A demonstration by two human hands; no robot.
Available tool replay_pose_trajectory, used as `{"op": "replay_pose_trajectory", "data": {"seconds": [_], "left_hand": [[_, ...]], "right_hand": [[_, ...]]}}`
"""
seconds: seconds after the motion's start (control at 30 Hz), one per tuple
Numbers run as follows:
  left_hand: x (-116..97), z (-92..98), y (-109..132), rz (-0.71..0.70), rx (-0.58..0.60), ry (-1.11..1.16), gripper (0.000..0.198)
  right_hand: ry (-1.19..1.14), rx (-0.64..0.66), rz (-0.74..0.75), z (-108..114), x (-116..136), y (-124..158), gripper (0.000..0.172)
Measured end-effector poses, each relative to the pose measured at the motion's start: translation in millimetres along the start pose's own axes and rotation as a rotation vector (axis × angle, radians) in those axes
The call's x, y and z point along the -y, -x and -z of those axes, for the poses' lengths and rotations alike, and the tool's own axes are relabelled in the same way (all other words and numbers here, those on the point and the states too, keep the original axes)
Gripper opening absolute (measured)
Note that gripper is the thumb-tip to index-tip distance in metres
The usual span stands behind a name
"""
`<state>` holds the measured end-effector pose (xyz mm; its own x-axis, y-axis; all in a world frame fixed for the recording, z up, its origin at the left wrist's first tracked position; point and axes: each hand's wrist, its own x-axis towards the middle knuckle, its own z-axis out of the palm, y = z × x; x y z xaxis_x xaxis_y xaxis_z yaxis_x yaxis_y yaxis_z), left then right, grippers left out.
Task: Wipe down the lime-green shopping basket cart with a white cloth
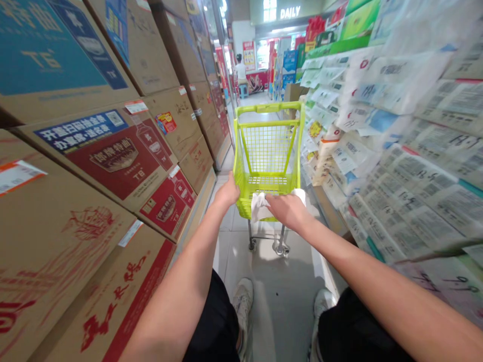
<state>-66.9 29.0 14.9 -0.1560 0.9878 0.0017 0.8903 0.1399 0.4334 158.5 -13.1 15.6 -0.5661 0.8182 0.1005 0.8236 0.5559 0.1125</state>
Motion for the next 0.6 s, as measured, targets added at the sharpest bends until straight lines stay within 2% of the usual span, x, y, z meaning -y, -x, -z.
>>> {"op": "replay_pose_trajectory", "data": {"seconds": [0.1,0.23,0.33,0.5,0.6], "left_hand": [[-14,-9.0,13,0.030,0.014,-0.035,0.071],[-18,-19.4,23,-0.127,0.072,0.012,0.091],[-4,-16.7,15,-0.189,0.136,0.138,0.096],[30,3.8,-5,-0.289,0.094,0.267,0.083],[42,10.8,-7,-0.233,0.076,0.202,0.086]], "right_hand": [[0.008,-0.003,0.022,-5,13,-5,0.035],[0.000,0.012,0.073,-7,34,-12,0.037],[0.020,-0.013,0.094,-2,37,-9,0.039],[0.052,0.052,0.062,4,26,1,0.036],[0.067,0.062,0.083,2,23,5,0.036]]}}
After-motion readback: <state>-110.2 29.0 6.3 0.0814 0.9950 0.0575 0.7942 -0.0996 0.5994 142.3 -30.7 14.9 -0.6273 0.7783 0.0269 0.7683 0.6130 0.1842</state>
